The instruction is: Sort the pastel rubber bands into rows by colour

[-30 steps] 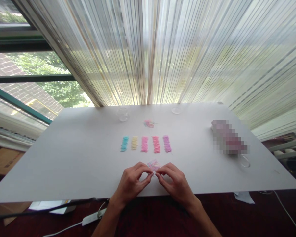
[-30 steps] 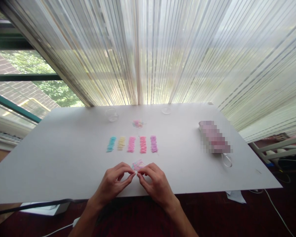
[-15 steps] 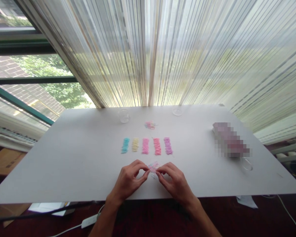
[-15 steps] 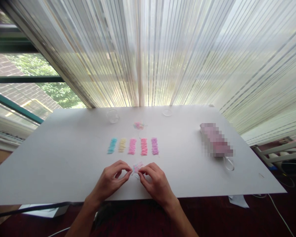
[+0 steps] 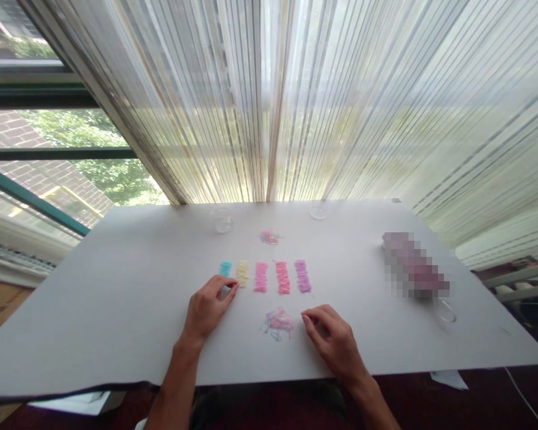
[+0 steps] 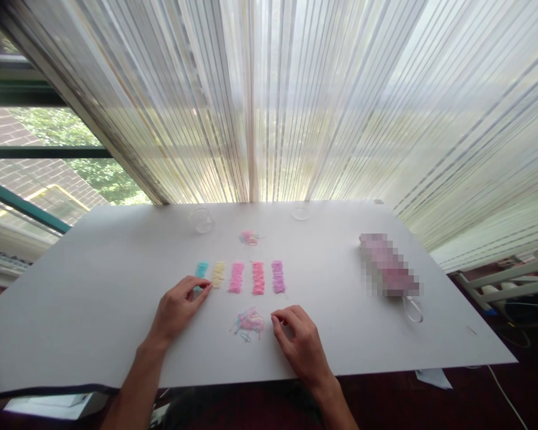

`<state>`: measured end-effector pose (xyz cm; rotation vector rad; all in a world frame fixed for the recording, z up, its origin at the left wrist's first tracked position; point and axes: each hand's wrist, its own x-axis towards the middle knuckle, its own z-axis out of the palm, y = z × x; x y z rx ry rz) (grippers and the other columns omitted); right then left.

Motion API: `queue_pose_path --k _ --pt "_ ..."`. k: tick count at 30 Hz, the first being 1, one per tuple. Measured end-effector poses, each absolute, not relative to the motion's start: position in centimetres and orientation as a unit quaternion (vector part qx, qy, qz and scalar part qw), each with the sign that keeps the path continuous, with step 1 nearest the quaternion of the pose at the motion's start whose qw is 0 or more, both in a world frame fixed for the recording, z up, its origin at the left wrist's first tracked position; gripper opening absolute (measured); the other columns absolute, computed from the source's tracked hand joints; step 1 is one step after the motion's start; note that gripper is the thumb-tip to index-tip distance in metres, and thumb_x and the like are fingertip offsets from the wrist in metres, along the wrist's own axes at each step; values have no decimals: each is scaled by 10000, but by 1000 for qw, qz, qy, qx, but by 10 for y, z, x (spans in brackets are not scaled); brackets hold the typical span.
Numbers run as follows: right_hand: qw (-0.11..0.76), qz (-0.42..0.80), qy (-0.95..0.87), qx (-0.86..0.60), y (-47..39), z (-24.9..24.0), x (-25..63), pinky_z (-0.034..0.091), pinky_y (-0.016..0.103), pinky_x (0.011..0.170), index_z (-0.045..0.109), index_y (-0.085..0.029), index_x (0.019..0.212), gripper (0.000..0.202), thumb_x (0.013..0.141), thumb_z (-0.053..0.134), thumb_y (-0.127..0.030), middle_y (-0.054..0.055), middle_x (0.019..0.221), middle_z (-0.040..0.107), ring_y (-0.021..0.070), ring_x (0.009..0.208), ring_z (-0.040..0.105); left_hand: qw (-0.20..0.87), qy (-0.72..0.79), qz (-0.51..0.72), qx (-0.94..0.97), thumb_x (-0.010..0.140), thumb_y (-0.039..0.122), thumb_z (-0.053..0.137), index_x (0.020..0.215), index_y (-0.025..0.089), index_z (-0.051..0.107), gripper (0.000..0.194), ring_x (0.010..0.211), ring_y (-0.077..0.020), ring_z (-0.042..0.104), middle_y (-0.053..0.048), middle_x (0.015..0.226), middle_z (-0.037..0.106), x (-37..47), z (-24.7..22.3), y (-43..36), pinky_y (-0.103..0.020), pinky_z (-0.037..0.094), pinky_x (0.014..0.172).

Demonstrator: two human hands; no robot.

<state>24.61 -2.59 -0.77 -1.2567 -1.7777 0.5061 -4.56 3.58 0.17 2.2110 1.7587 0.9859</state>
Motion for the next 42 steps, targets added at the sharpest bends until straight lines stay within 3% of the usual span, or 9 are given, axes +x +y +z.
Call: queue_pose_path --k 25,32,35,37,42 --pt "433 216 -706 -517 -25 -11 246 542 279 666 680 -229 914 124 991 582 -227 22 799 677 176 708 645 42 604 347 716 995 385 540 985 236 731 243 572 -122 584 -10 921 738 -38 2 27 -234 477 593" --pt "412 205 -733 -500 -27 -13 244 546 304 697 681 -230 948 116 970 583 -173 28 831 676 187 749 650 178 512 298 786 975 306 563 1005 258 719 165 629 -123 656 4 961 751 -14 13 0 -224 524 617" --pt "394 193 -751 -494 -32 -13 241 547 336 729 682 -228 963 124 964 581 -155 36 841 675 206 788 647 218 502 246 800 953 259 566 1056 269 713 180 806 -162 726 1 1013 750 -10 12 -10 -241 553 713" --pt "392 194 -752 -493 -37 -14 238 546 341 733 681 -225 972 125 966 579 -152 40 848 673 211 801 643 227 510 220 800 931 238 582 1069 262 706 187 886 -181 733 -7 1022 740 -9 10 -15 -255 556 773" --pt "398 206 -749 -488 -49 -17 232 542 330 719 683 -235 980 123 980 578 -170 35 838 664 207 784 637 207 544 183 793 943 254 595 968 231 696 107 840 -187 725 -16 944 713 -7 5 -21 -266 539 740"
